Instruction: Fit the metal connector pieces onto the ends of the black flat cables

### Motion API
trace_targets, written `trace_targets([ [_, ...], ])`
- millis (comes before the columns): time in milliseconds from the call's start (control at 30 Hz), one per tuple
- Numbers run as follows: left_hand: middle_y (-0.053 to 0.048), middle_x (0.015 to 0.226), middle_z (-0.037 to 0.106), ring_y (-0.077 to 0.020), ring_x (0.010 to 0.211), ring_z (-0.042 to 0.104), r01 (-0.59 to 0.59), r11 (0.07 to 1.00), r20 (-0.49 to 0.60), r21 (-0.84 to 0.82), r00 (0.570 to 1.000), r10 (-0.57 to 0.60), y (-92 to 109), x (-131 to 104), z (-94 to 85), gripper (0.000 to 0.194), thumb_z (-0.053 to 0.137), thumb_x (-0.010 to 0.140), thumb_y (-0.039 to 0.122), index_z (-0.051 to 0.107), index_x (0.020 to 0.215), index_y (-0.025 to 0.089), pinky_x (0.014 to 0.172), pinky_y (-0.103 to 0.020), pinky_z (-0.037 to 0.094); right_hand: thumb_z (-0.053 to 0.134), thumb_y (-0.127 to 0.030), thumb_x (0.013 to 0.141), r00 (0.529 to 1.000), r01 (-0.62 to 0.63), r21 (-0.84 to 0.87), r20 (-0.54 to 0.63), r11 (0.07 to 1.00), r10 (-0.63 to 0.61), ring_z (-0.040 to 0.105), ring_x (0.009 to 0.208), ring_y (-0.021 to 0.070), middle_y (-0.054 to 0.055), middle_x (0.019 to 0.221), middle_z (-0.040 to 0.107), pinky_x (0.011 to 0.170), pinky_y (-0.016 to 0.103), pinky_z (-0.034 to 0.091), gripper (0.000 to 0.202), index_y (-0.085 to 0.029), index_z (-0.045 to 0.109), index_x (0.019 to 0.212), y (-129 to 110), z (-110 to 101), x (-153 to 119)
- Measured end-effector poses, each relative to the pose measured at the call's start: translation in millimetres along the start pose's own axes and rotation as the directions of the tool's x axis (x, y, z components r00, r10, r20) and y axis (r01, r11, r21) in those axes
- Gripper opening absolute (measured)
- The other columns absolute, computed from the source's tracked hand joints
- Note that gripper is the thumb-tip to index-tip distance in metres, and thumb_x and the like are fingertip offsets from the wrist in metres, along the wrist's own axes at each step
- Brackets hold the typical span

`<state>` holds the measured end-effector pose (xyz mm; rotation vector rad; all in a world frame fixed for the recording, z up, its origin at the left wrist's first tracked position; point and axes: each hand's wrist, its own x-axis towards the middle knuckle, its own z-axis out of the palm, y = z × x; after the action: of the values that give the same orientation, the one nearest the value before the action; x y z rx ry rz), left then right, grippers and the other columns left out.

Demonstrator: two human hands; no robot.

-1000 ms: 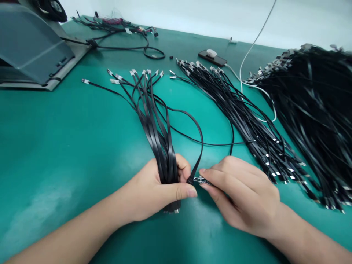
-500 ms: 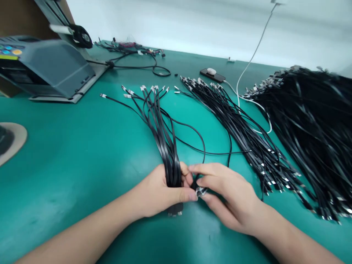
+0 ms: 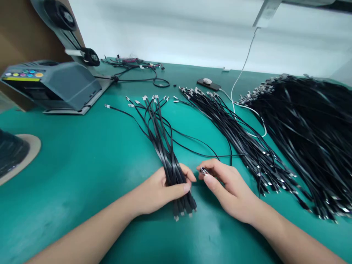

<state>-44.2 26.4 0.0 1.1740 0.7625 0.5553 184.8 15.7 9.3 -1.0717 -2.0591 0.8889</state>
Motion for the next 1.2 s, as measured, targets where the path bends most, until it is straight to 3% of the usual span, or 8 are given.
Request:
trace_targets([
  [100, 0.001, 0.087, 0.061, -0.0141, 0.081, 0.056, -0.062, 0.997, -0.106, 0.043, 0.992, 0.067, -2.5, 2.5, 3.0, 0.023, 0.071, 0.087, 0.036, 0.065, 0.101, 0.019, 0.075, -0.026, 0.046, 0.046, -0.031, 0.103, 1.000, -0.013, 0.128, 0.025, 0.992, 0.010, 0.057, 0.087, 0.0151, 0.004, 0.096, 0.061, 0.078, 0.028, 0.045, 0.020, -0.020, 0.061, 0.099, -3.1, 2.3, -2.0],
  [167, 0.001, 0.087, 0.062, -0.0135, 0.080, 0.057, -0.068, 0.997, -0.138, 0.030, 0.988, 0.072, -3.4, 3.1, 4.3, 0.025, 0.072, 0.087, 0.038, 0.065, 0.102, 0.019, 0.074, -0.025, 0.046, 0.047, -0.035, 0.103, 0.998, -0.037, 0.225, 0.062, 0.974, 0.024, 0.054, 0.083, 0.0148, 0.004, 0.094, 0.060, 0.073, 0.028, 0.043, 0.022, -0.020, 0.062, 0.096, -2.4, -0.4, -1.5],
  [300, 0.002, 0.085, 0.063, -0.0134, 0.078, 0.058, -0.065, 0.998, -0.171, -0.019, 0.983, 0.061, -3.9, 2.4, 5.4, 0.028, 0.069, 0.089, 0.042, 0.065, 0.105, 0.019, 0.072, -0.025, 0.048, 0.051, -0.046, 0.100, 0.951, -0.042, 0.366, 0.301, 0.930, -0.076, 0.052, 0.080, 0.0155, 0.005, 0.092, 0.058, 0.072, 0.030, 0.043, 0.031, -0.018, 0.065, 0.097, -2.1, -5.1, 0.6],
  [400, 0.003, 0.083, 0.062, -0.0126, 0.079, 0.058, -0.084, 0.996, -0.207, 0.007, 0.975, 0.083, -3.8, 2.4, 6.1, 0.028, 0.066, 0.090, 0.044, 0.066, 0.104, 0.020, 0.073, -0.023, 0.048, 0.056, -0.039, 0.099, 0.921, -0.035, 0.345, 0.376, 0.938, -0.104, 0.051, 0.077, 0.0137, 0.004, 0.090, 0.056, 0.072, 0.029, 0.044, 0.026, -0.016, 0.068, 0.099, -4.3, -2.7, 0.2],
  [700, 0.005, 0.073, 0.056, -0.0103, 0.067, 0.050, -0.152, 0.988, -0.144, 0.035, 0.977, 0.156, -3.4, 5.7, 5.8, 0.024, 0.068, 0.088, 0.039, 0.063, 0.093, 0.017, 0.061, -0.022, 0.042, 0.061, -0.027, 0.097, 0.970, 0.098, 0.333, 0.178, 0.938, -0.165, 0.056, 0.081, 0.0136, 0.004, 0.091, 0.062, 0.075, 0.026, 0.047, 0.015, -0.015, 0.069, 0.103, -3.8, 5.0, -1.7],
  [867, 0.006, 0.070, 0.053, -0.0095, 0.065, 0.049, -0.118, 0.992, -0.158, 0.046, 0.980, 0.124, -2.1, 3.6, 5.3, 0.022, 0.065, 0.091, 0.034, 0.056, 0.078, 0.019, 0.060, -0.022, 0.042, 0.059, -0.029, 0.098, 0.946, 0.148, 0.269, 0.241, 0.952, -0.215, 0.060, 0.085, 0.0156, 0.006, 0.093, 0.065, 0.077, 0.028, 0.049, 0.019, -0.015, 0.067, 0.108, -1.0, 5.5, -2.2],
  [1067, 0.004, 0.069, 0.059, -0.0116, 0.064, 0.060, -0.053, 0.999, -0.140, -0.011, 0.989, 0.051, -0.6, 2.0, 6.6, 0.026, 0.066, 0.090, 0.039, 0.054, 0.079, 0.020, 0.058, -0.022, 0.049, 0.056, -0.013, 0.096, 0.965, 0.260, -0.091, 0.047, 0.961, -0.256, 0.059, 0.084, 0.0155, 0.005, 0.093, 0.066, 0.076, 0.028, 0.048, 0.013, -0.016, 0.062, 0.107, 7.6, -3.5, -2.0],
  [1200, 0.003, 0.068, 0.064, -0.0160, 0.058, 0.067, 0.012, 0.996, -0.109, -0.085, 0.994, -0.021, -0.1, 2.6, 7.7, 0.029, 0.068, 0.089, 0.044, 0.052, 0.080, 0.021, 0.051, -0.025, 0.055, 0.055, -0.017, 0.098, 0.952, 0.305, -0.224, 0.084, 0.926, -0.294, 0.060, 0.087, 0.0177, 0.007, 0.096, 0.066, 0.080, 0.031, 0.049, 0.013, -0.015, 0.061, 0.110, 10.5, -7.1, -0.5],
])
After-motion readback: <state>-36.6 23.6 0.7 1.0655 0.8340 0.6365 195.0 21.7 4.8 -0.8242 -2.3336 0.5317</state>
